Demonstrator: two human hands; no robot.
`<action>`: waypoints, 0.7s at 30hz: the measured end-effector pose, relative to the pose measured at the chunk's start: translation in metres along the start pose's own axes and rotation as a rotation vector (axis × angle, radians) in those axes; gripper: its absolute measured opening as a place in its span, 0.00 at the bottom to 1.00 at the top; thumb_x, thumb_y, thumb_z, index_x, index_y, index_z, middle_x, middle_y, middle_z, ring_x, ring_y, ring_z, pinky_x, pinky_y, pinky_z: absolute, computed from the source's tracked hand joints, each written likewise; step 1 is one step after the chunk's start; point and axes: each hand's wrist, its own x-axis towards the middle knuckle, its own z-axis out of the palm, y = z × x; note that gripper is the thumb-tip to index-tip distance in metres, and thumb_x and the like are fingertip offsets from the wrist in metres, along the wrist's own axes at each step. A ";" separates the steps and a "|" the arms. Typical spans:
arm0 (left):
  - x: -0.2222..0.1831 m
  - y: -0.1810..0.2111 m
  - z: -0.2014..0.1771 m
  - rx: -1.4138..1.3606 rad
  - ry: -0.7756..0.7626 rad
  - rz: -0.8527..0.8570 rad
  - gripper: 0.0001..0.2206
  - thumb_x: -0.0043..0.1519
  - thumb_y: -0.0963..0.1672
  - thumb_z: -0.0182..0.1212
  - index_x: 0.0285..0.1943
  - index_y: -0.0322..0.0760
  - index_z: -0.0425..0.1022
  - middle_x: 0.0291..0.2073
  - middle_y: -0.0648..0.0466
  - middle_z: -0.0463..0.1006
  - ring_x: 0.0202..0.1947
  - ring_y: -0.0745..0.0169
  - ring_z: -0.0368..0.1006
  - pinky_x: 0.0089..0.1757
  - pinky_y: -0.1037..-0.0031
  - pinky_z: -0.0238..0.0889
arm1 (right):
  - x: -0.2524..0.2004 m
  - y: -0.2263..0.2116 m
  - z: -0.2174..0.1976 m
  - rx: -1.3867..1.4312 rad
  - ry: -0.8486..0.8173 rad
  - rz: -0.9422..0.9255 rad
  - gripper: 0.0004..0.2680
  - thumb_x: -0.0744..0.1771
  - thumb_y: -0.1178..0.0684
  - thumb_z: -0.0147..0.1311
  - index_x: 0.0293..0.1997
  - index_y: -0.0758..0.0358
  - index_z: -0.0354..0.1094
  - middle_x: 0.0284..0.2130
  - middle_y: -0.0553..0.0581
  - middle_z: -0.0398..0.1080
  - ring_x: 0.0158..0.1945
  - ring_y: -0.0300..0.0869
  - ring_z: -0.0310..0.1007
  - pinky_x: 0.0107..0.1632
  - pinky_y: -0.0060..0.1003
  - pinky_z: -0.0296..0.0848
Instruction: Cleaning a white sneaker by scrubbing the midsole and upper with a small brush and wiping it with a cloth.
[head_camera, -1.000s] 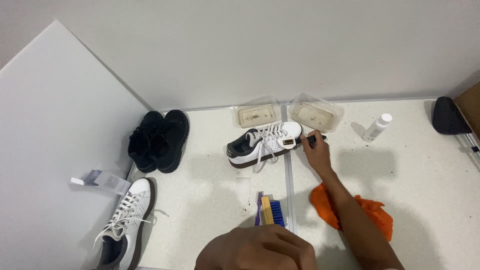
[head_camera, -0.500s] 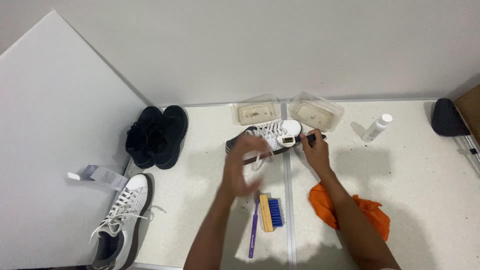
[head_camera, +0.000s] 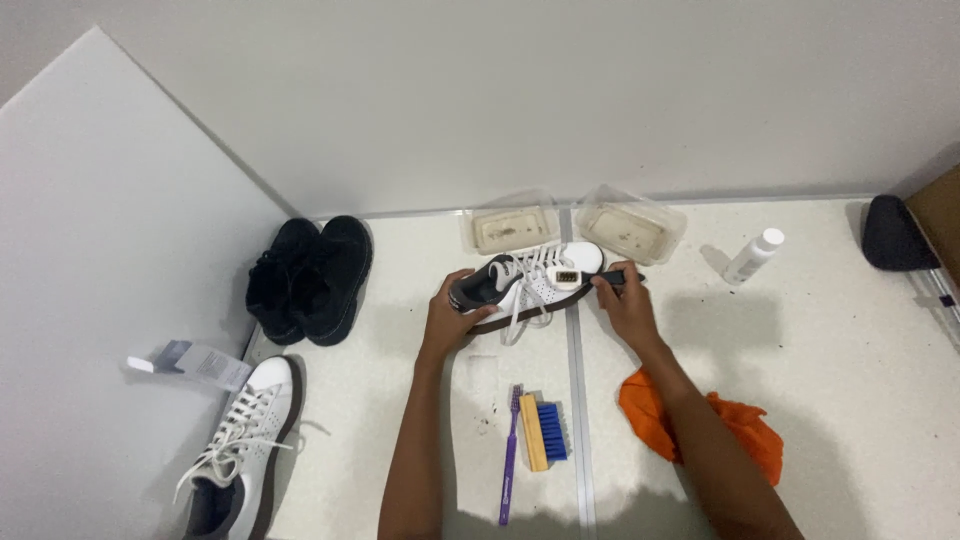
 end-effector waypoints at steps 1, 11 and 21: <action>0.005 -0.006 0.001 -0.019 0.020 -0.009 0.36 0.42 0.50 0.83 0.61 0.43 0.73 0.52 0.46 0.80 0.59 0.45 0.72 0.60 0.58 0.63 | 0.000 0.001 0.001 -0.002 -0.011 -0.010 0.05 0.72 0.55 0.51 0.44 0.62 0.58 0.19 0.56 0.70 0.25 0.40 0.67 0.33 0.36 0.66; 0.035 -0.023 0.007 -0.253 0.138 -0.006 0.28 0.55 0.51 0.73 0.63 0.39 0.72 0.57 0.43 0.75 0.63 0.48 0.68 0.63 0.59 0.57 | 0.000 -0.011 0.000 -0.040 -0.041 0.024 0.08 0.70 0.53 0.56 0.44 0.62 0.58 0.18 0.58 0.70 0.24 0.41 0.67 0.32 0.37 0.66; 0.044 -0.040 0.007 -0.230 0.143 0.026 0.27 0.59 0.52 0.68 0.64 0.39 0.71 0.59 0.41 0.74 0.64 0.45 0.66 0.63 0.58 0.55 | 0.003 -0.007 -0.002 -0.080 0.072 0.154 0.10 0.71 0.50 0.55 0.47 0.61 0.57 0.20 0.56 0.69 0.25 0.42 0.67 0.33 0.38 0.65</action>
